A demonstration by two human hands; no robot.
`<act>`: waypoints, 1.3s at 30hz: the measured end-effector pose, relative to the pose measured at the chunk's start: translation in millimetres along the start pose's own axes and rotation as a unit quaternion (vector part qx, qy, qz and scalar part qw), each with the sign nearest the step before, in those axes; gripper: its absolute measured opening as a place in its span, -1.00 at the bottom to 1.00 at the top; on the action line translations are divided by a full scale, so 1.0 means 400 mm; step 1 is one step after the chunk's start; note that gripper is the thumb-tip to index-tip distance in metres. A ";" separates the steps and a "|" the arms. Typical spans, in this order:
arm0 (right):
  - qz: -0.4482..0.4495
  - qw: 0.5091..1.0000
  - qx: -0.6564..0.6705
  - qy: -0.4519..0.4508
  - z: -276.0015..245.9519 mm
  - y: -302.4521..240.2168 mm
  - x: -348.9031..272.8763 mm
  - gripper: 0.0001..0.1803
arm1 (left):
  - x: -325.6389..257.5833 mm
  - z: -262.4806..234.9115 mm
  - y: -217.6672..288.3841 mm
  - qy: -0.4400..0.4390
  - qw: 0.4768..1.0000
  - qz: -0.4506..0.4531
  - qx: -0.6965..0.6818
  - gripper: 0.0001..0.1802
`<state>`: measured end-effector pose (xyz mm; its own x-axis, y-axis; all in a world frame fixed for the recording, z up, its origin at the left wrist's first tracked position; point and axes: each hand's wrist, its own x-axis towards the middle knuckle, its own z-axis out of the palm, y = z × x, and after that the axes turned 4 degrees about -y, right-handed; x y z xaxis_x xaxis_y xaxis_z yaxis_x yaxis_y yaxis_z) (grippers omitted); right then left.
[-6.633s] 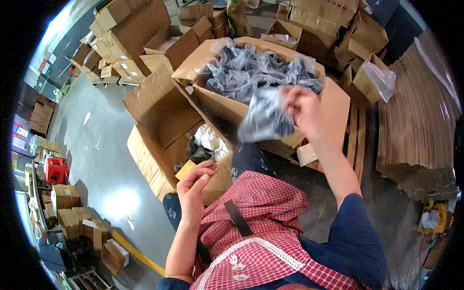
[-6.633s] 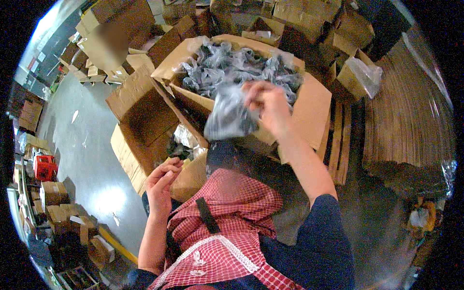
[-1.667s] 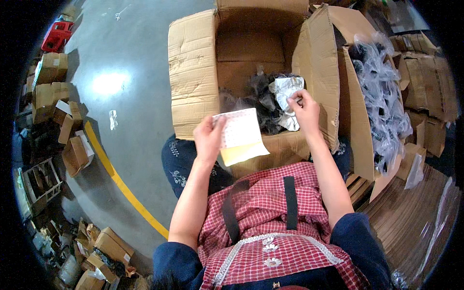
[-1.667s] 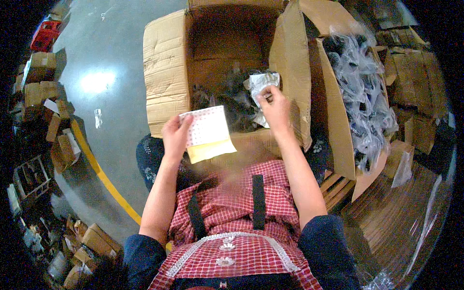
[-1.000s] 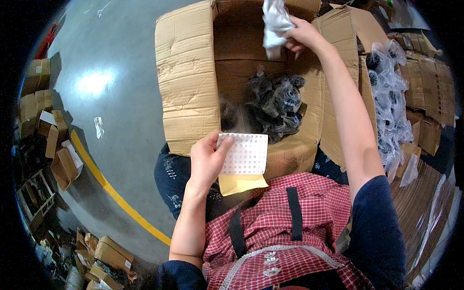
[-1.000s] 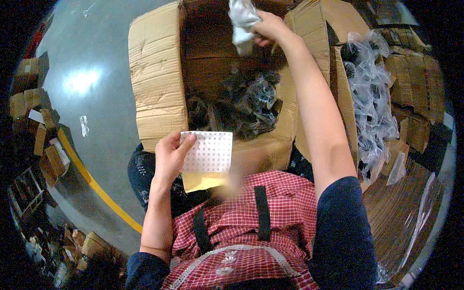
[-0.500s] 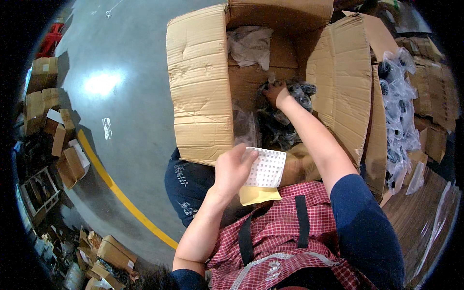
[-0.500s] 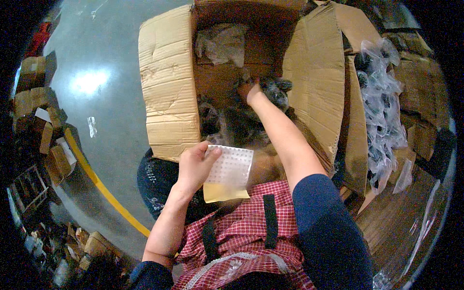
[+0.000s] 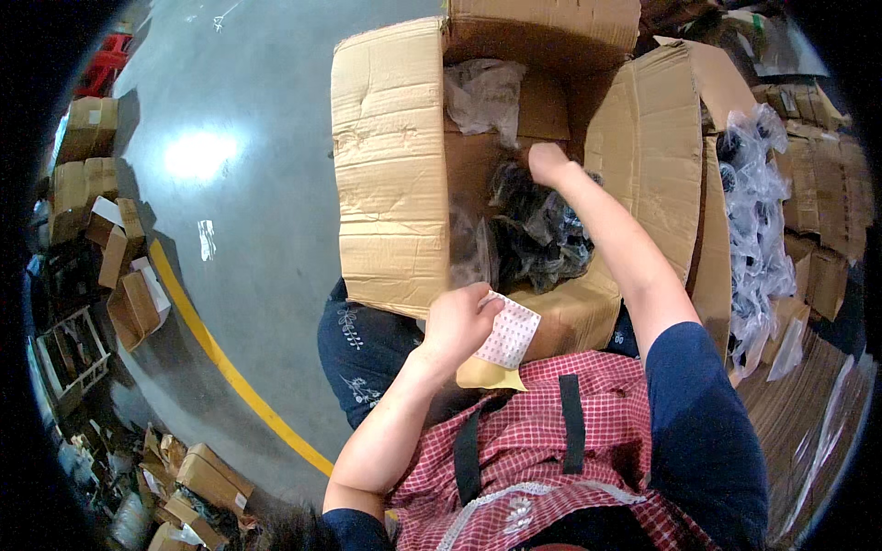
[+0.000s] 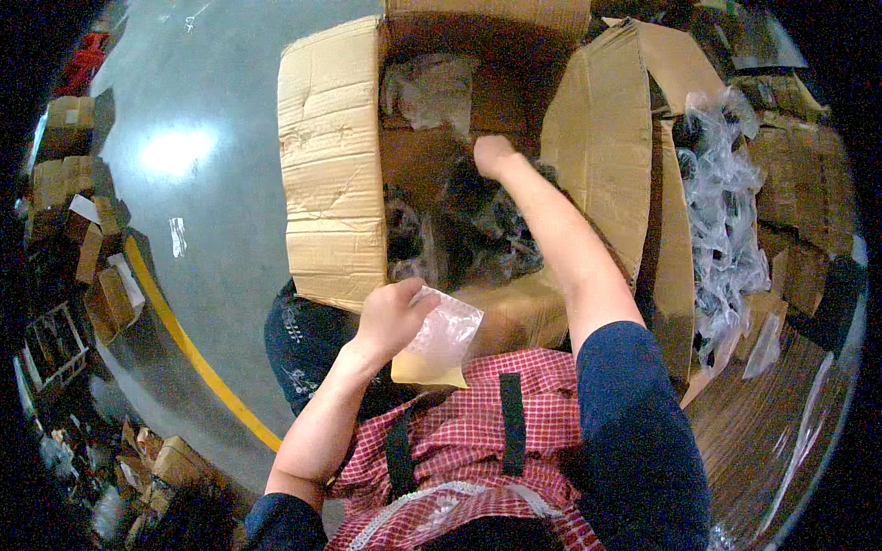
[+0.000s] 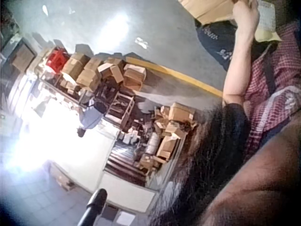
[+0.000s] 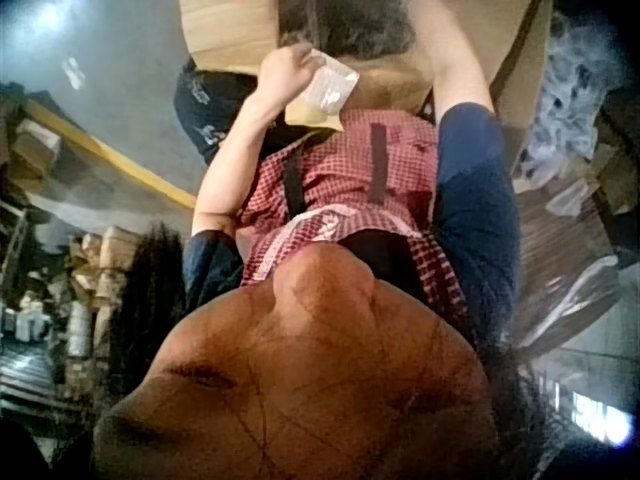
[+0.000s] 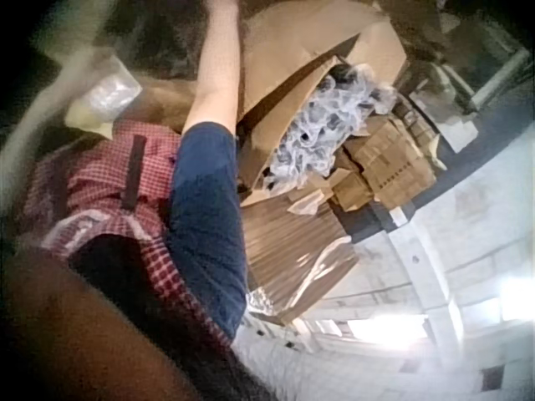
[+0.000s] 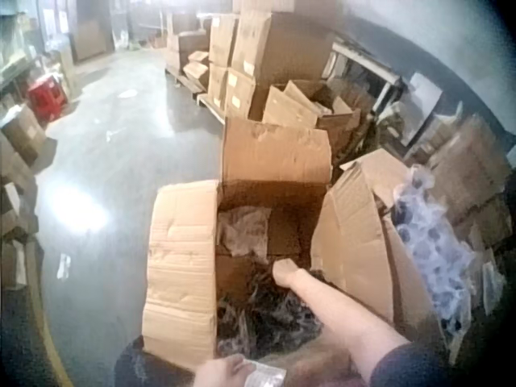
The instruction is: The person removes black plastic furniture components from a cardboard box, applies white circular adhesive stickers to them one at a time, and then places the finished parts into individual plastic bags.
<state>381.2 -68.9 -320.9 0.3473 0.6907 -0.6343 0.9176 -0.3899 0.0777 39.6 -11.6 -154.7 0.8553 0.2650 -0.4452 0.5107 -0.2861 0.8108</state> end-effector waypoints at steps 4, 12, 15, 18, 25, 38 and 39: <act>-0.095 0.983 -0.152 0.040 0.094 -0.103 0.019 -0.48 | 0.000 -0.016 0.012 -0.007 0.999 -0.031 0.013 -0.69; -0.153 0.983 -0.073 0.076 0.078 -0.303 -0.036 -0.74 | -0.006 -0.023 0.032 -0.016 0.999 -0.027 -0.003 -0.71; -0.163 0.983 -0.040 0.077 0.078 -0.284 -0.037 -0.66 | -0.008 -0.017 0.026 -0.007 1.000 -0.007 -0.009 -0.72; -0.140 0.987 0.081 -0.012 0.012 -0.270 -0.042 -0.50 | -0.010 -0.020 0.018 0.001 1.000 -0.017 -0.011 -0.73; 0.222 0.925 0.300 0.069 0.006 -0.081 0.114 -0.65 | -0.010 -0.020 0.030 0.026 0.999 -0.027 -0.022 -0.72; 0.031 0.536 0.785 0.309 -0.048 -0.084 -0.051 -0.70 | 0.007 -0.021 0.049 0.014 0.999 -0.032 -0.031 -0.73; -0.005 0.503 0.809 0.305 -0.095 -0.117 -0.100 -0.73 | 0.007 -0.021 0.041 0.014 0.999 -0.038 -0.035 -0.73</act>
<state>331.6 -55.2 -269.8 0.7917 0.5636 -0.2360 -0.2660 -0.0297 -0.9635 49.6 -7.8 -139.4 0.8110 0.3088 -0.4969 0.5660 -0.1992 0.8000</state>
